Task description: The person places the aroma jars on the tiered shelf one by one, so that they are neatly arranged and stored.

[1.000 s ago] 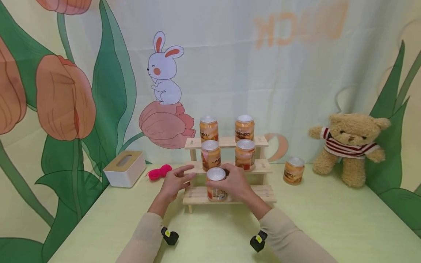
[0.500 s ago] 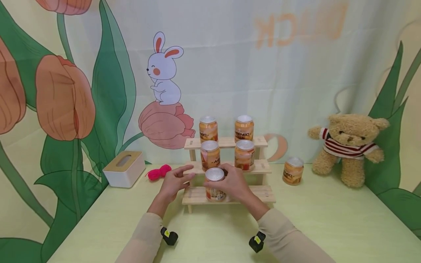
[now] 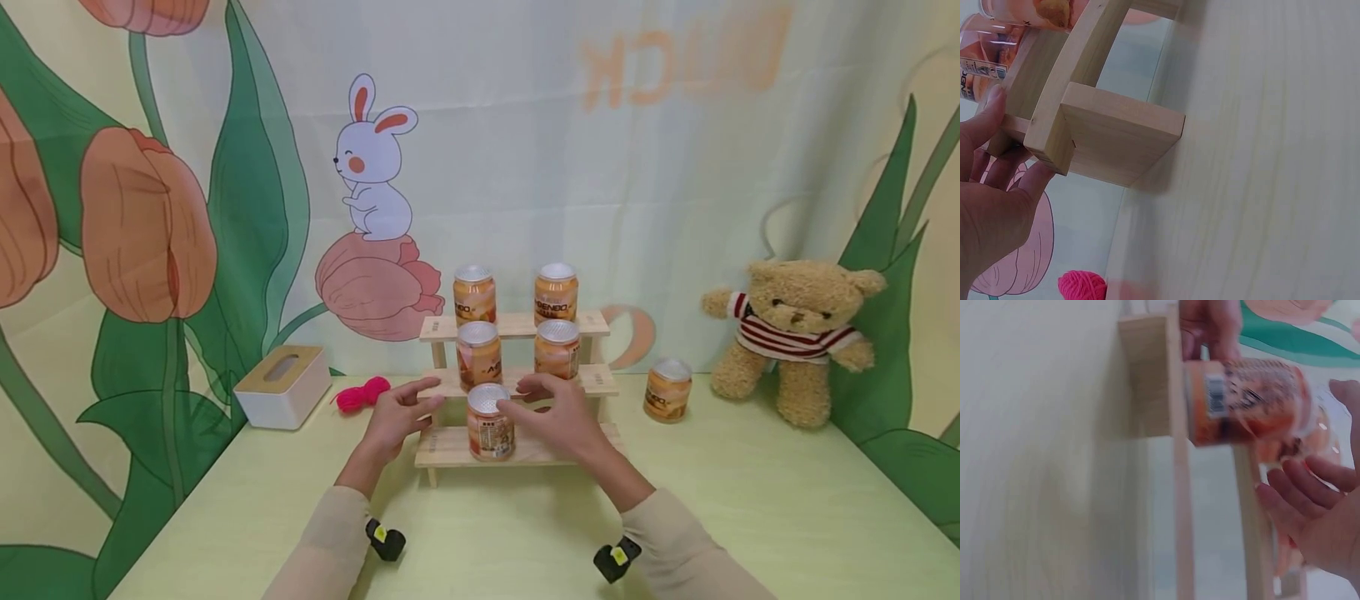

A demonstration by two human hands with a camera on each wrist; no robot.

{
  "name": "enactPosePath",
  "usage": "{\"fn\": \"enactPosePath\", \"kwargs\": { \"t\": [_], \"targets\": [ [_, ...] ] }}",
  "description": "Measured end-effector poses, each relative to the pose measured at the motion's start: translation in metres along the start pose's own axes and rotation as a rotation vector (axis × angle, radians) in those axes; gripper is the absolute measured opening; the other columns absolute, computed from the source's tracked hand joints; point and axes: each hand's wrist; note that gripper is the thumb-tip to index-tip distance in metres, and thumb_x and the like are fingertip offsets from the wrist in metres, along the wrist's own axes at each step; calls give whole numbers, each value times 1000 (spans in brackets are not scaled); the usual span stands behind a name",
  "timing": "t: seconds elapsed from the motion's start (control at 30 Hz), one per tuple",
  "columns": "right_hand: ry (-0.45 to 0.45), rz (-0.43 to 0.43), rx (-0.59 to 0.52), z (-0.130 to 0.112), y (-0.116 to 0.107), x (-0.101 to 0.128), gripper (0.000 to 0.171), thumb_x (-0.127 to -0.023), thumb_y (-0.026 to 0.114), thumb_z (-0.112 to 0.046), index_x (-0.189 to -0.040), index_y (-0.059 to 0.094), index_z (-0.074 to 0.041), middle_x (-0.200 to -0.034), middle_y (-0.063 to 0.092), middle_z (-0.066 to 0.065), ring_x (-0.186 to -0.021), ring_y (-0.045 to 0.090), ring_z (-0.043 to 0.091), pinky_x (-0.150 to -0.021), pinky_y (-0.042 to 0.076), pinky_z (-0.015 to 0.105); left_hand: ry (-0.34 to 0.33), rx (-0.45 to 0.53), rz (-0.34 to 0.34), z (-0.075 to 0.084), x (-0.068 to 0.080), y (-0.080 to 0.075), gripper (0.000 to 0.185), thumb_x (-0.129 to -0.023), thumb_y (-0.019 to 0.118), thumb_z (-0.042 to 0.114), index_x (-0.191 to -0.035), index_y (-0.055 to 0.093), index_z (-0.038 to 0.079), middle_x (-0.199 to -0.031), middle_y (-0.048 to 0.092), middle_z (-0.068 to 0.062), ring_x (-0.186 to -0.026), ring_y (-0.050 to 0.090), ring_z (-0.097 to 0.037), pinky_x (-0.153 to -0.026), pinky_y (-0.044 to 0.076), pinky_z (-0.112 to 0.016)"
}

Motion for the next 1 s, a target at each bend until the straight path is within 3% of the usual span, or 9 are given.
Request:
{"fn": "enactPosePath", "kwargs": {
  "t": [0.27,0.43,0.57,0.67,0.8,1.0],
  "targets": [
    [-172,-86,-47,8,-38,8,28,-92,75,-19,-114,70,-4,-113,70,11,-100,68,24,-83,59,33,2,-2,1,-1,0,0,44,-92,74,12,-134,64,5,-114,66,-9,-97,67,-18,-95,50,-53],
    [-163,-121,-58,16,-66,9,24,-94,72,-17,-114,70,-2,-110,71,11,-101,67,24,-84,58,33,0,-3,3,-2,0,1,43,-91,74,11,-133,65,5,-111,66,-10,-96,67,-18,-95,50,-52],
    [-122,-127,-46,19,-90,9,26,-96,70,-18,-116,70,-2,-111,71,11,-104,66,23,-86,56,30,4,-4,6,-1,0,1,42,-92,74,11,-132,66,6,-108,67,-8,-103,66,-25,-94,51,-52],
    [-98,-101,3,20,-107,10,30,-96,70,-24,-118,70,-4,-113,71,9,-105,66,22,-85,55,28,6,-1,2,-2,0,1,42,-92,74,11,-132,65,6,-106,66,-7,-104,65,-27,-94,51,-52],
    [-44,-25,69,26,-124,12,35,-96,69,-31,-119,69,-5,-115,71,8,-107,65,24,-89,54,37,2,0,0,-3,-1,1,42,-92,74,12,-132,66,6,-105,65,-8,-104,65,-28,-94,51,-51],
    [23,114,159,42,-138,13,47,-99,65,-31,-130,60,3,-127,61,23,-117,58,38,-100,47,54,4,-5,5,-4,-2,0,42,-91,75,14,-132,66,8,-105,65,-7,-102,66,-25,-93,52,-50]
  ]
}}
Point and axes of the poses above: each hand's wrist, its own x-axis away from the middle knuckle, its own y-axis out of the palm, z = x × y
